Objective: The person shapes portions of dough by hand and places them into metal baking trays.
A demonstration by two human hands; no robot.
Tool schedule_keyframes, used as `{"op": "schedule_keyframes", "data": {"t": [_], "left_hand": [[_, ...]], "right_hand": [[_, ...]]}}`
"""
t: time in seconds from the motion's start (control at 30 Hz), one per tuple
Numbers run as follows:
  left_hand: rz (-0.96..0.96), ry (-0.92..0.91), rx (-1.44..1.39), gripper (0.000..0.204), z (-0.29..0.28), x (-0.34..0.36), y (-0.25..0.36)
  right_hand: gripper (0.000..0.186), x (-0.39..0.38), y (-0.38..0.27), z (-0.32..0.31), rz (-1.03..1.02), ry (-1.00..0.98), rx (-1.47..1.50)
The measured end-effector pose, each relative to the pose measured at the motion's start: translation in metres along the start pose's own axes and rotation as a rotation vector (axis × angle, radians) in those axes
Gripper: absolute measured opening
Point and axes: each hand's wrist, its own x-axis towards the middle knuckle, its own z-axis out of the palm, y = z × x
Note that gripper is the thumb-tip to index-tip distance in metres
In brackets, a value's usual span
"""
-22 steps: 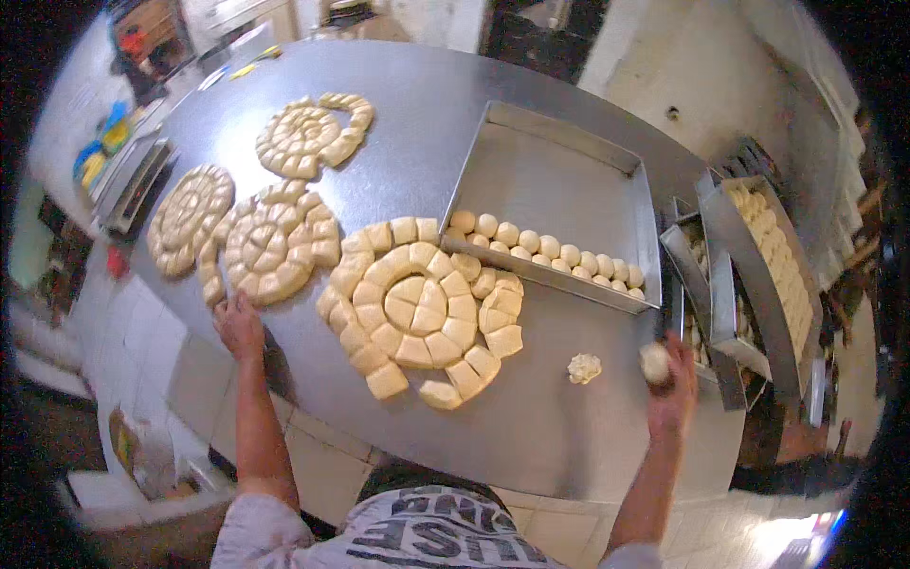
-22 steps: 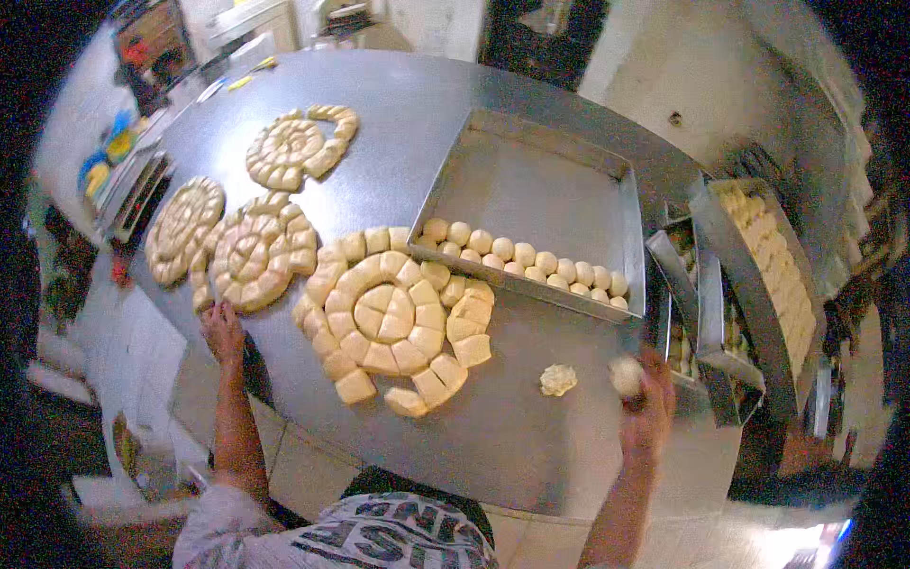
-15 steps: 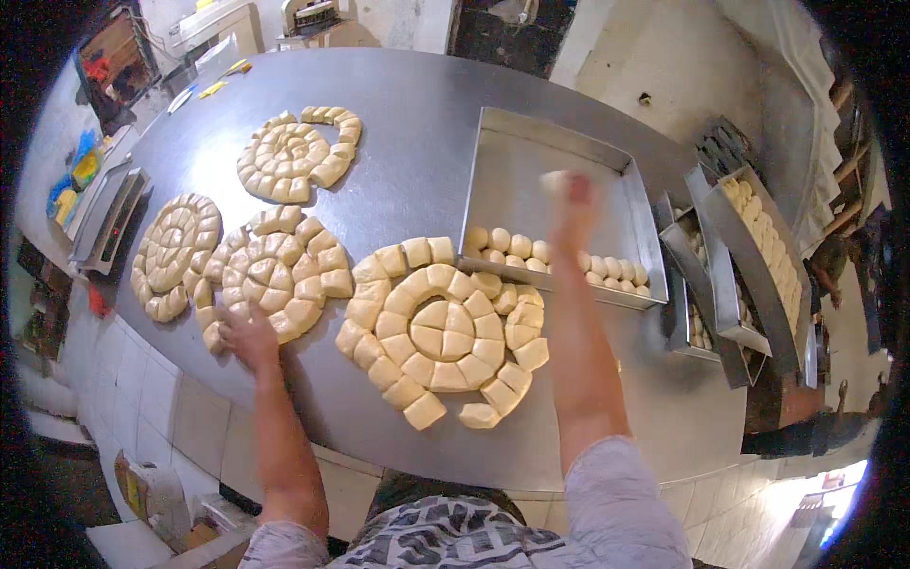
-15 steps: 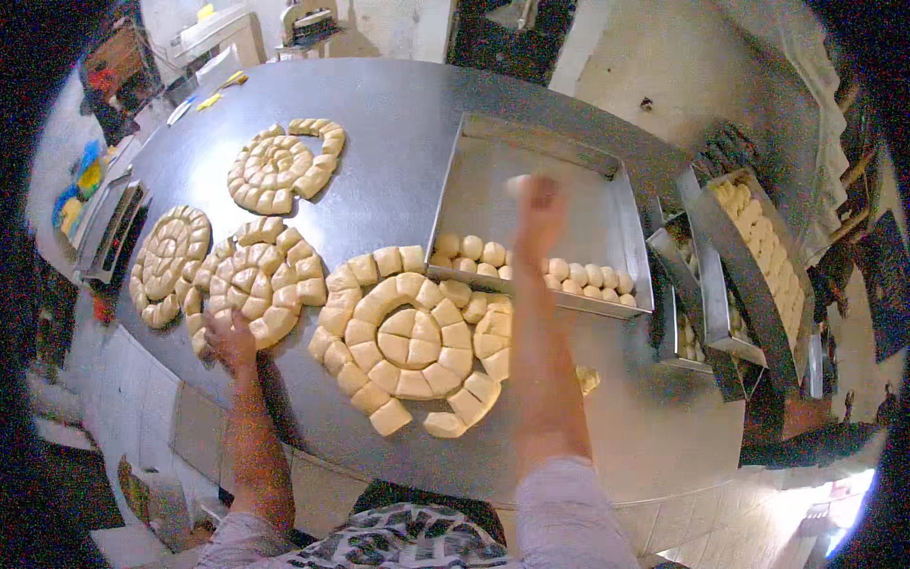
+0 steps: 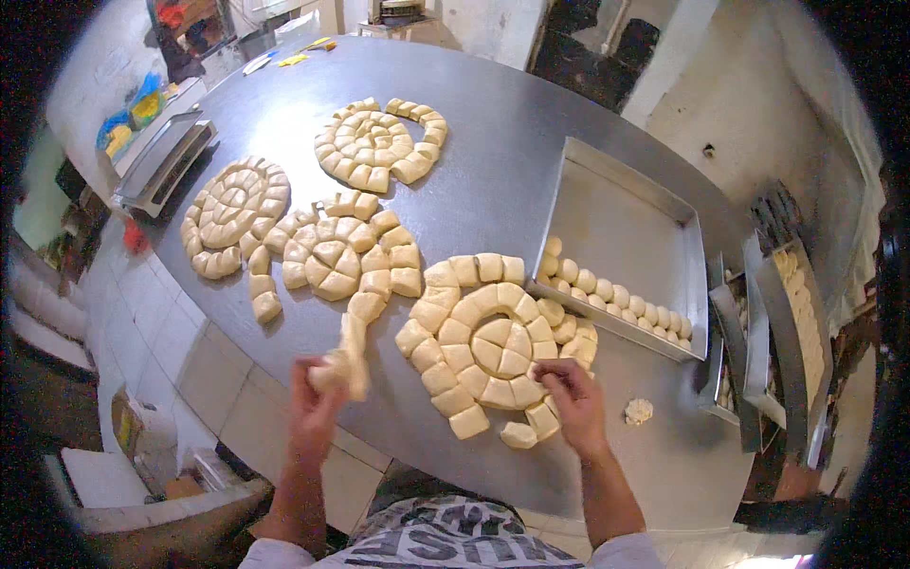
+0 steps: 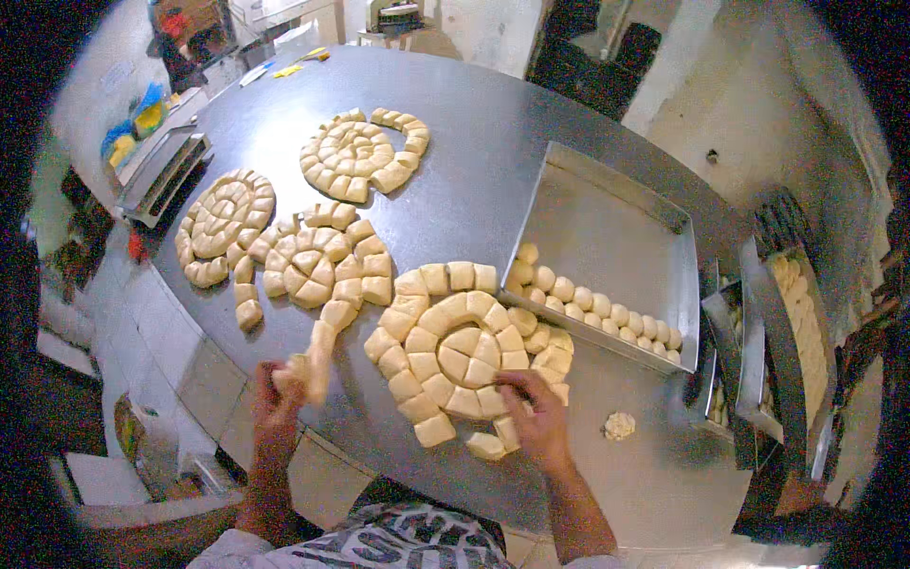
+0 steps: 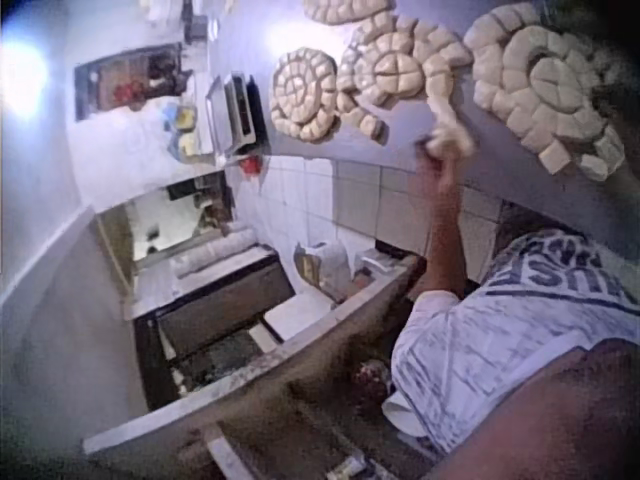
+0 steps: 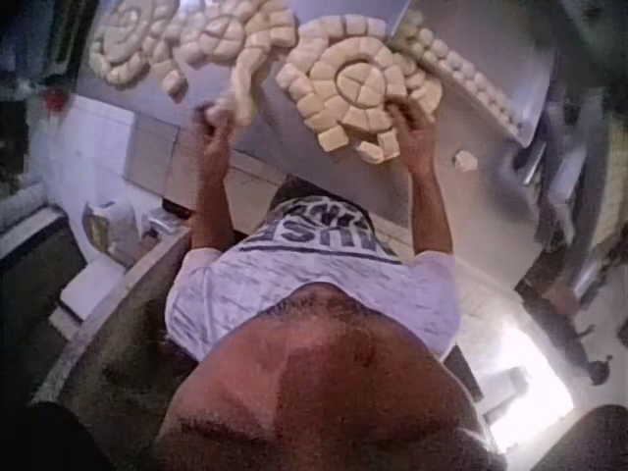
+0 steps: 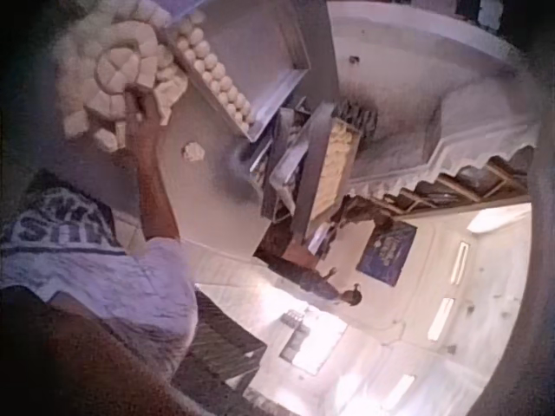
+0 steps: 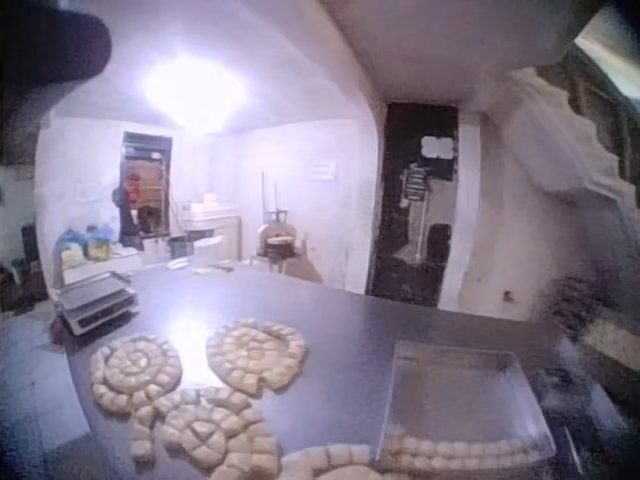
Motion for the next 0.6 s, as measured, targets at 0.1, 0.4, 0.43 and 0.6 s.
{"op": "schedule_keyframes", "data": {"t": [0.1, 0.4, 0.43, 0.6], "left_hand": [[0.532, -0.395, 0.367, 0.032, 0.063, -0.009, 0.013], [0.663, -0.928, 0.210, 0.034, 0.204, -0.040, 0.009], [0.362, -0.870, 0.019, 0.032, 0.205, -0.044, -0.001], [0.127, -0.423, -0.195, 0.026, 0.180, -0.017, 0.001]], "right_hand": [[0.076, -0.018, -0.018, 0.015, -0.101, -0.254, 0.441], [0.046, -0.100, -0.015, -0.075, 0.301, 0.306, 0.459], [0.042, -0.113, -0.005, -0.087, 0.275, 0.394, 0.423], [0.040, -0.210, 0.058, -0.123, 0.180, 0.846, -0.010]]}}
